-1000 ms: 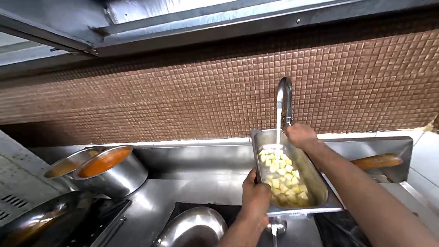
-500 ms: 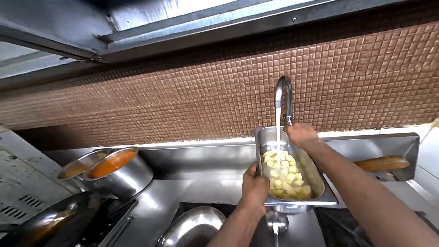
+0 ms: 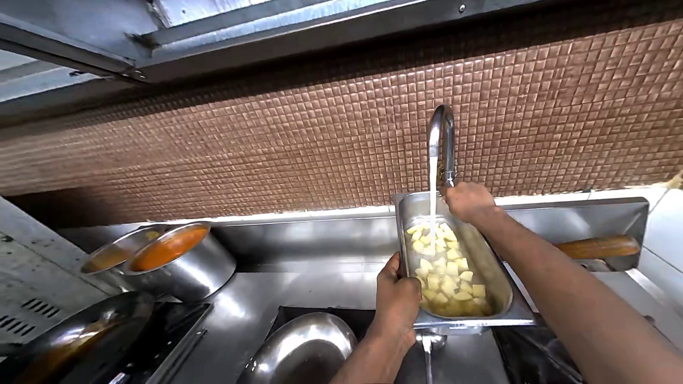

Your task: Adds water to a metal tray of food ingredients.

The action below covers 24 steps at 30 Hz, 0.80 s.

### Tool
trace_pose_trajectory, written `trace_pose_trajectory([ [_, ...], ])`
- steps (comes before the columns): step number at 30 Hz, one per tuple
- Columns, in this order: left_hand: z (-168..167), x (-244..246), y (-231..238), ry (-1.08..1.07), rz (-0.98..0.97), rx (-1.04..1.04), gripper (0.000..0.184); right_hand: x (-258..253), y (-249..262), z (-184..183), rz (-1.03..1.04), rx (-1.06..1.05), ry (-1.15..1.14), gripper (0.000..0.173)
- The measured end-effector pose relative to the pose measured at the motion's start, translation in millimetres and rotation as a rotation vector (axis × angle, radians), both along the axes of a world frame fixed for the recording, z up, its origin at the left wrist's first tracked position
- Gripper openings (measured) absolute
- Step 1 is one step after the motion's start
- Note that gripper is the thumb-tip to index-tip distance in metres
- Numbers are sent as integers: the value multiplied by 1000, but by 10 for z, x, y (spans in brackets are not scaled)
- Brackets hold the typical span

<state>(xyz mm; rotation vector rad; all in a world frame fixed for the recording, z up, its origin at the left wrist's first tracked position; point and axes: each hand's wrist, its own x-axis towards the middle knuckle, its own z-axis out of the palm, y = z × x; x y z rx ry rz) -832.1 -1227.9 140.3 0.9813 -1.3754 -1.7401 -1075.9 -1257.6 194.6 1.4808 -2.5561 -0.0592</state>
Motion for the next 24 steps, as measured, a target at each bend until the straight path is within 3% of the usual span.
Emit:
trace_pose_trajectory([
  [16, -9, -4, 5, 0, 29, -8, 58, 2, 10, -24, 4, -14, -9, 28],
  [24, -12, -16, 18, 3, 77, 18, 69, -15, -11, -48, -2, -11, 7, 30],
])
